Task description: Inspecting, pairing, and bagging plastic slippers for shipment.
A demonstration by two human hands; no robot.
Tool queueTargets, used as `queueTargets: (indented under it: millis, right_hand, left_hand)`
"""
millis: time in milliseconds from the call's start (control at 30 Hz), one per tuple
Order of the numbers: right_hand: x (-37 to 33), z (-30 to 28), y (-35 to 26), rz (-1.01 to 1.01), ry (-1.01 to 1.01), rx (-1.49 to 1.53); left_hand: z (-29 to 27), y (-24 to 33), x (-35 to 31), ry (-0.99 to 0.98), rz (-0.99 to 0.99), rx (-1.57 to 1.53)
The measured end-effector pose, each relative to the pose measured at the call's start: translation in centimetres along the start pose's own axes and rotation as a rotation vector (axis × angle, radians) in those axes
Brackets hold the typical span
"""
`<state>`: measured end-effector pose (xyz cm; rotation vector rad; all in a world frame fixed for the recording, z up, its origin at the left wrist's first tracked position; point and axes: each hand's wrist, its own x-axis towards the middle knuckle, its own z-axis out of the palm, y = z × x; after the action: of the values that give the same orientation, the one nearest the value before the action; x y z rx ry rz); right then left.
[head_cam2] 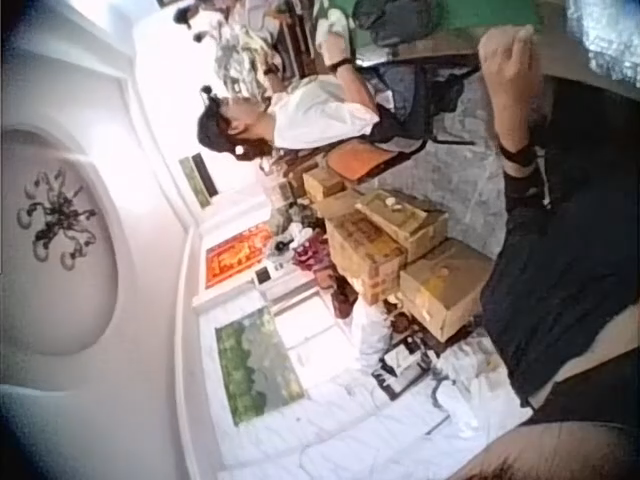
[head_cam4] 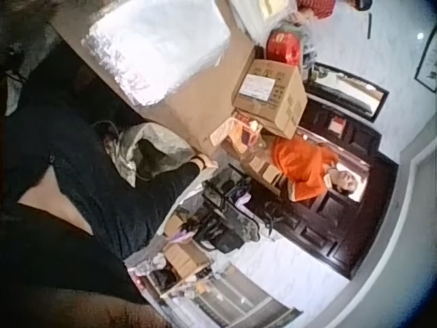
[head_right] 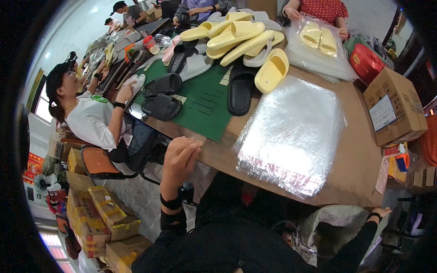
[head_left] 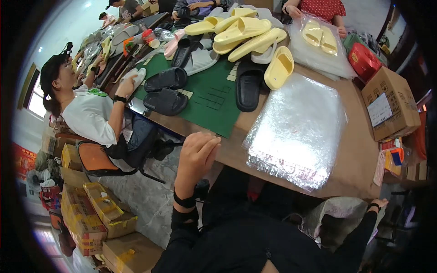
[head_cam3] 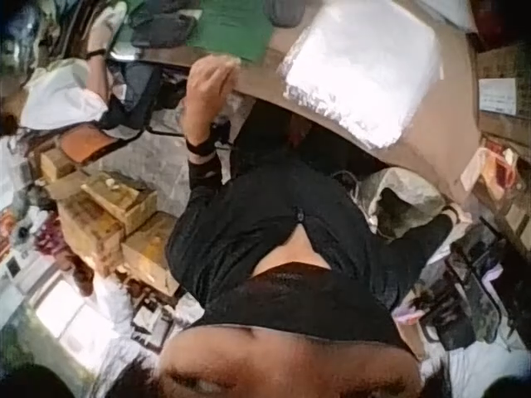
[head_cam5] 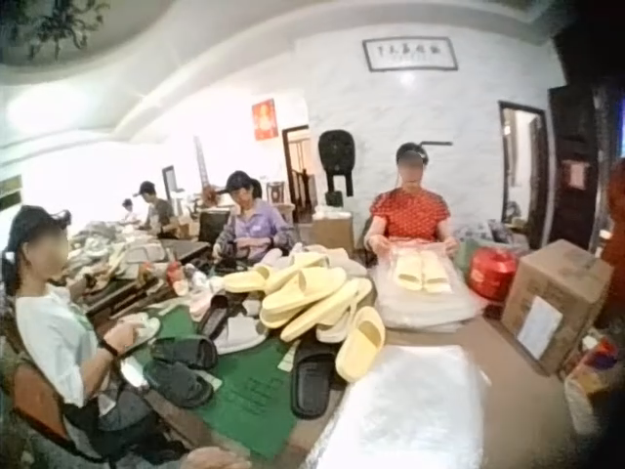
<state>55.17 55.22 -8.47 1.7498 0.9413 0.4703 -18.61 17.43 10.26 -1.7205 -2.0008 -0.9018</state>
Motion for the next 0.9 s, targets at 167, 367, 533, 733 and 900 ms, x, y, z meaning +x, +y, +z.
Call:
queueTargets:
  millis: [167,367,533,733,900]
  right_hand:
    - [-3.0,-2.0,1.1,-0.138,-0.025,0.037]
    - [-5.3,-2.7,-0.6,-0.163,0.056,0.169]
    - [-17.7,-6.4,2.5,-0.153,0.157,0.371]
    - [-12.8,-0.7,0.6,-0.180,0.305,0.438]
    - [-14.1,-0.2,0.0,-0.213,0.287,0.386]
  left_hand:
    - [-0.2,-0.7,-0.7,-0.012,0.025,-0.063]
    - [0.8,-0.6,-0.7,-0.040,0.021,-0.105]
    - [2.4,0.1,1.4,-0.057,0.112,-0.183]
    - [3.1,0.9,3.2,-0.086,0.199,-0.271]
    - [3.0,0.2,1.5,-0.046,0.156,-0.227]
